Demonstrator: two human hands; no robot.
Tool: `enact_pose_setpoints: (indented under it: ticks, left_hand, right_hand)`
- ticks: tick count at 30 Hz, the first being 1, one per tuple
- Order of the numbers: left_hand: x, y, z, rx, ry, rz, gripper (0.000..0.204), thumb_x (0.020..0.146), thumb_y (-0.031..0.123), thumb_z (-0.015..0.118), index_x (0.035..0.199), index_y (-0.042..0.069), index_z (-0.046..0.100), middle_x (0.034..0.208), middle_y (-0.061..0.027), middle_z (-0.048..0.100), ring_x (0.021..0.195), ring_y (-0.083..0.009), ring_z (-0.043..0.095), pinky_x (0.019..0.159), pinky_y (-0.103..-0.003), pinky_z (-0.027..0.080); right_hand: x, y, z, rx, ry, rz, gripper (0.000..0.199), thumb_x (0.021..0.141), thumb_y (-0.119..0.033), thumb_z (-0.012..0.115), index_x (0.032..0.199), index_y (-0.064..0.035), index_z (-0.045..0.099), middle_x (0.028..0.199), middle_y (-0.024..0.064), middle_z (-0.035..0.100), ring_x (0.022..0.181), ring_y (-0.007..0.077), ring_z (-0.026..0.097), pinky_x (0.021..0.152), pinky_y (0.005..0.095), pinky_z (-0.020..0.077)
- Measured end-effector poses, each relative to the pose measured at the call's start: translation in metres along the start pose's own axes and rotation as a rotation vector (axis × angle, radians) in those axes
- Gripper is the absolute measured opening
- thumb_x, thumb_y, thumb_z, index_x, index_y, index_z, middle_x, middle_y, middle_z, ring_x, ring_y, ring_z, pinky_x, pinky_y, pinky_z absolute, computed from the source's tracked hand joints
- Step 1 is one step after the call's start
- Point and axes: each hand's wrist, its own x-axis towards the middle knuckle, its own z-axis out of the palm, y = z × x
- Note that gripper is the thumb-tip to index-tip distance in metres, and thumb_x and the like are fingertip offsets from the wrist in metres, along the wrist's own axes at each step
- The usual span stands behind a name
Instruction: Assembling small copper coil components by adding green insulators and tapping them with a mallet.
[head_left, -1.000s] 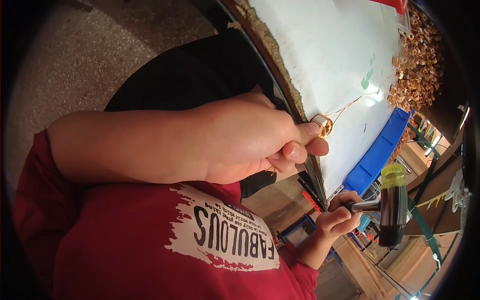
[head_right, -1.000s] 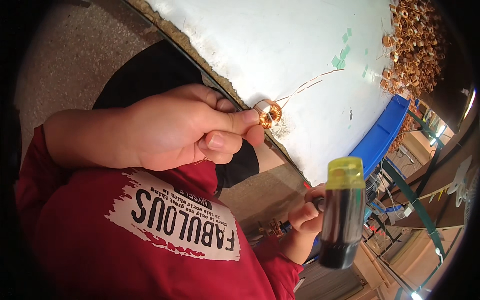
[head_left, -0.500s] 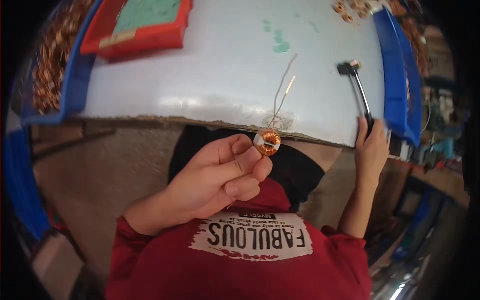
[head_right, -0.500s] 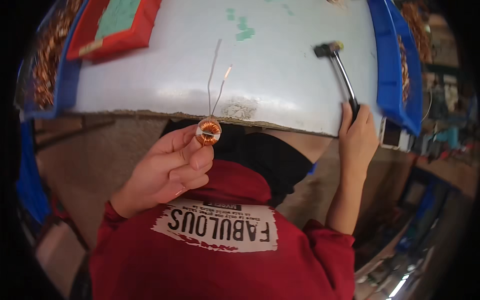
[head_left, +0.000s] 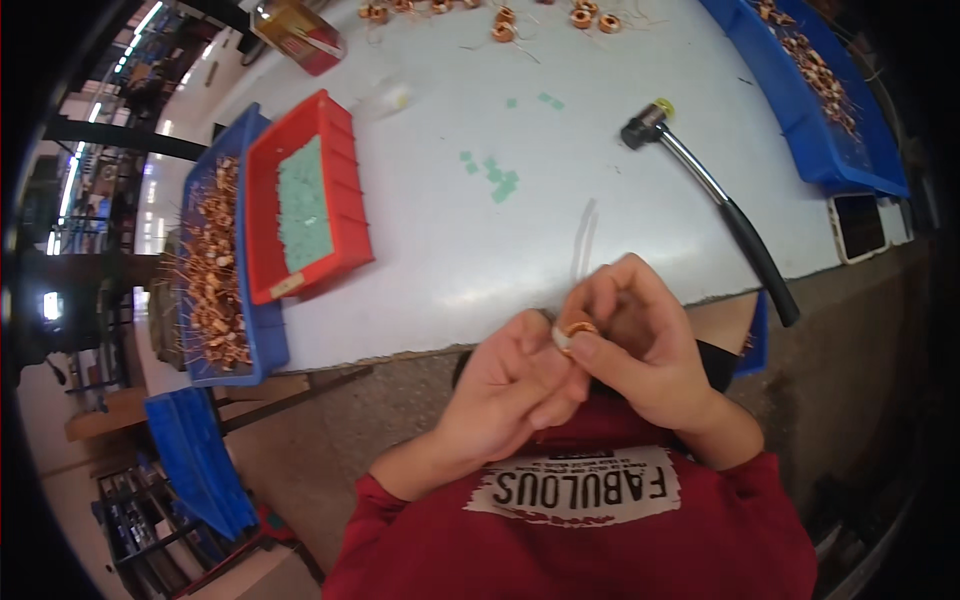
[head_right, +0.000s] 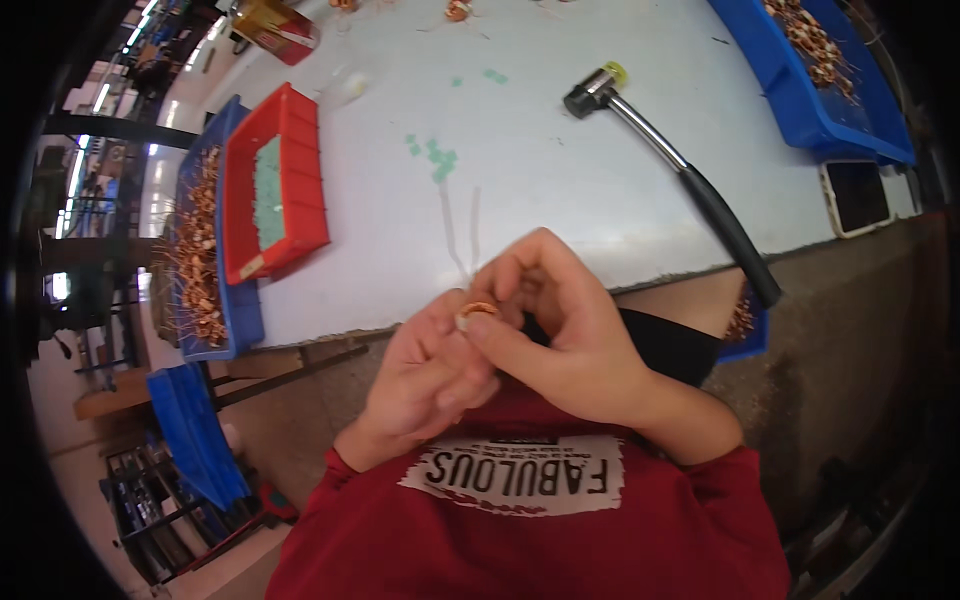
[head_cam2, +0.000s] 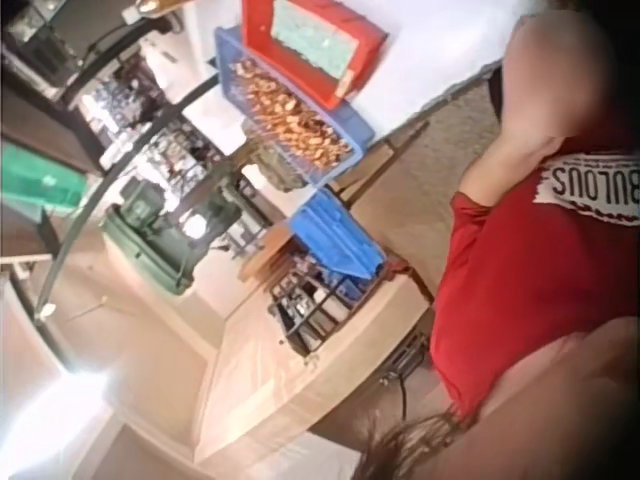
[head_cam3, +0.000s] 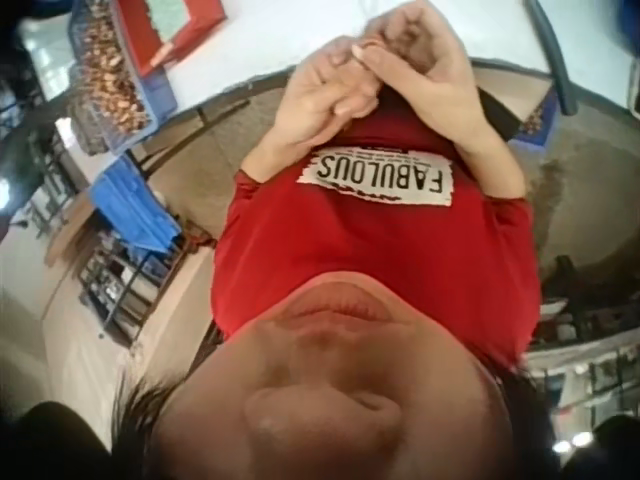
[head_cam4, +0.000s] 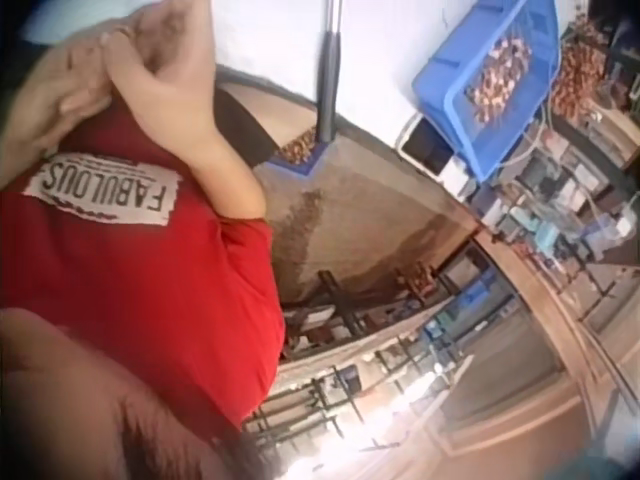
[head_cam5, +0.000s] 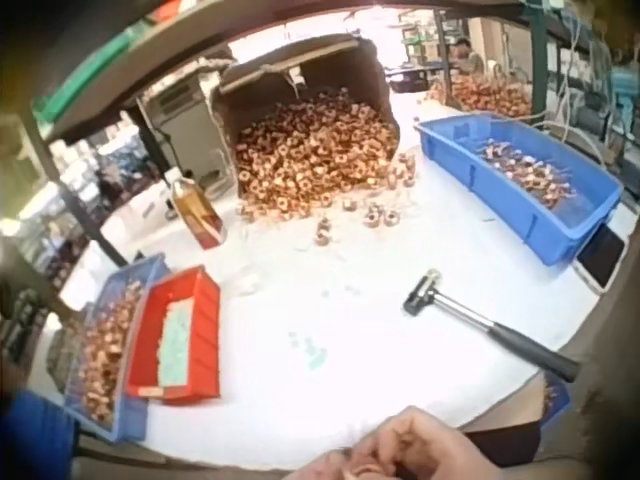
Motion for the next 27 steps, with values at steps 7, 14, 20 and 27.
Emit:
enact_pose_setpoints:
  ticks: [7,14,20,27]
  left_hand:
    - [0.017,0.007,0.018,1.091,0.240,0.596,0.020,0.084,-0.001,0.053,0.095,0.006,0.039,0.112,-0.0159,0.051,0.079,-0.0151,0.048,0.067,-0.022,0.041]
    - [0.029,0.030,0.034,1.083,0.190,0.446,0.021,0.079,-0.005,0.059,0.097,-0.002,0.051,0.106,-0.0174,0.055,0.086,-0.0186,0.053,0.076,-0.027,0.045]
    - [0.038,0.033,0.024,0.872,0.132,0.311,0.013,0.081,-0.007,0.057,0.092,-0.003,0.053,0.094,-0.0184,0.060,0.078,-0.0179,0.057,0.071,-0.024,0.048]
    - [0.046,0.036,0.013,0.680,0.145,0.225,0.007,0.081,-0.007,0.057,0.087,-0.003,0.055,0.088,-0.0162,0.061,0.074,-0.0161,0.058,0.068,-0.021,0.048]
  right_hand:
    - [-0.001,-0.009,-0.015,0.105,0.121,0.039,0.025,0.079,0.005,0.058,0.093,-0.0063,0.041,0.089,0.0055,0.053,0.074,0.0099,0.046,0.069,0.0191,0.0381]
    - [0.004,-0.021,-0.021,-0.313,-0.066,0.126,0.022,0.076,0.004,0.061,0.089,-0.0058,0.045,0.079,0.0008,0.053,0.067,0.0068,0.043,0.062,0.0175,0.0356]
    - [0.002,-0.018,-0.021,-0.382,-0.088,0.117,0.021,0.074,0.003,0.062,0.086,-0.0060,0.047,0.075,-0.0006,0.052,0.063,0.0061,0.041,0.059,0.0168,0.0347]
    - [0.004,-0.008,-0.027,-0.337,-0.006,0.114,0.021,0.074,0.004,0.062,0.085,-0.0061,0.047,0.075,-0.0005,0.052,0.063,0.0060,0.041,0.059,0.0161,0.0350]
